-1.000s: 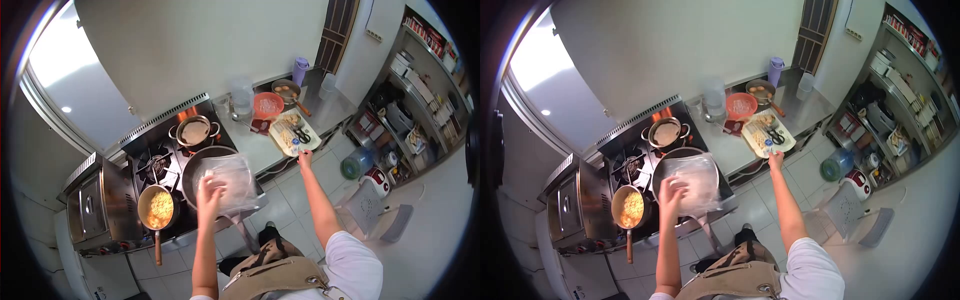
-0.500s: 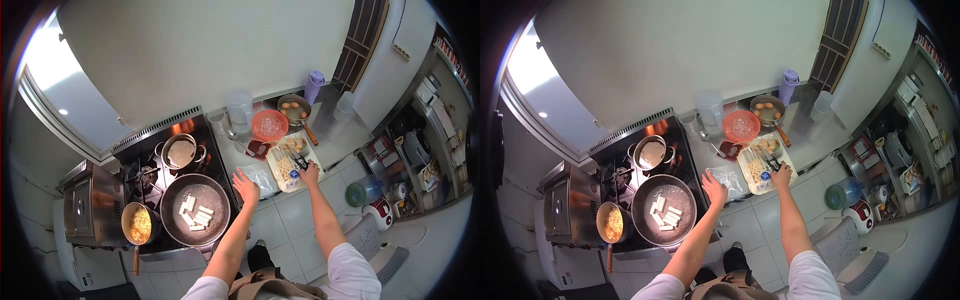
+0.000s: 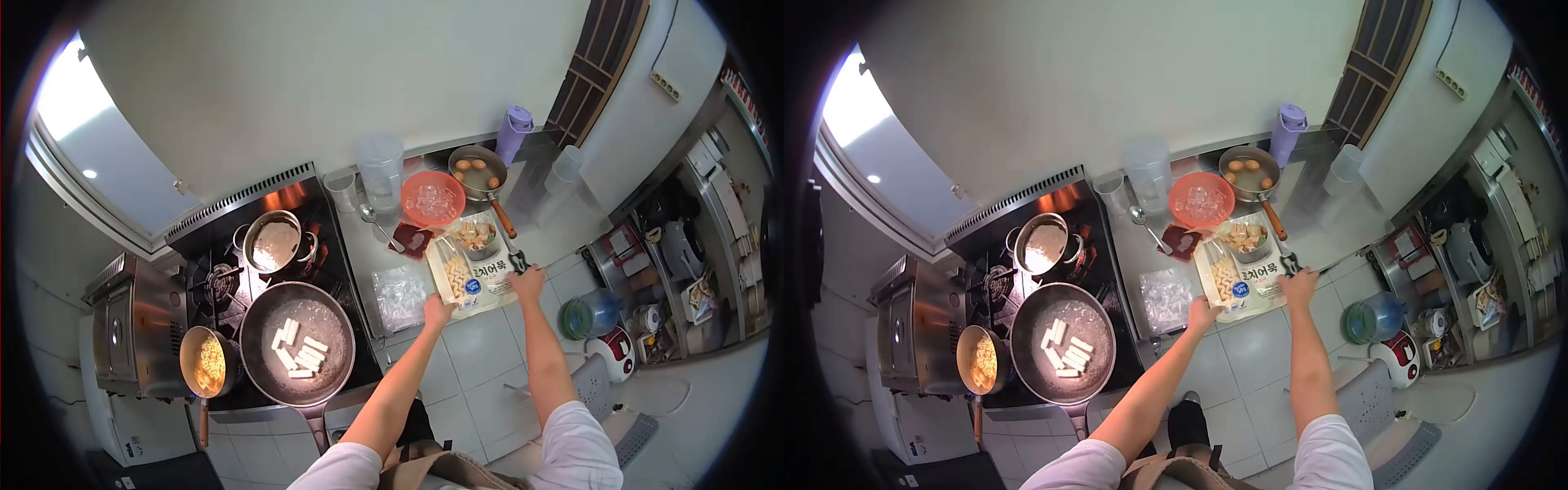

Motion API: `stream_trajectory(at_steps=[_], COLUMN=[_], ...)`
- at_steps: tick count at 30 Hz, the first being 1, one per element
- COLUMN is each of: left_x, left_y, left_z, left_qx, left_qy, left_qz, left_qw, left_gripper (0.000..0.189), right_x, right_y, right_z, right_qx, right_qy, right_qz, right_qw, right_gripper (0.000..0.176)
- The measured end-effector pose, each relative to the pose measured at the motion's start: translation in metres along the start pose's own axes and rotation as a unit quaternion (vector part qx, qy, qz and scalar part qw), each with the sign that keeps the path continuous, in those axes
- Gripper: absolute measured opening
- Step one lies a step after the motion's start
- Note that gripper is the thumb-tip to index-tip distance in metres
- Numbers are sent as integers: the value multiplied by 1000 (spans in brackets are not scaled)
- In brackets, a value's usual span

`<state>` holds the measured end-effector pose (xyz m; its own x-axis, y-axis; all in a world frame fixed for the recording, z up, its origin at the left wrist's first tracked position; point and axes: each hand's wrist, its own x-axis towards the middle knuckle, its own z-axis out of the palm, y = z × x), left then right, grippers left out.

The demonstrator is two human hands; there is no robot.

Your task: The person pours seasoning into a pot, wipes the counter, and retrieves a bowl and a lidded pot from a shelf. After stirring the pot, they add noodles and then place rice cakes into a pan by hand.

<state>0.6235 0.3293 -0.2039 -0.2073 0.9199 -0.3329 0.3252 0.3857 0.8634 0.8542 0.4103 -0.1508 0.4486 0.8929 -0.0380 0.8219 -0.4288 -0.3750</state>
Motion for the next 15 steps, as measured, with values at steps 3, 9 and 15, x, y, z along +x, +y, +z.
stream_trajectory(at_steps=[3,9,15], left_x=[-6,-25,-43], left_y=[6,-5,1], left_z=[-4,1,-12], left_qx=[-37,-285,-329], left_qy=[-56,-207,-233], left_qz=[-57,-166,-190], left_qw=[996,921,895], left_gripper=[41,36,38], right_x=[12,33,18], right_y=[7,31,40], right_z=[0,50,51], right_qx=[-12,123,228], right_qy=[-11,86,-19], right_qz=[30,6,115], right_qw=[999,989,967], right_gripper=[67,81,80])
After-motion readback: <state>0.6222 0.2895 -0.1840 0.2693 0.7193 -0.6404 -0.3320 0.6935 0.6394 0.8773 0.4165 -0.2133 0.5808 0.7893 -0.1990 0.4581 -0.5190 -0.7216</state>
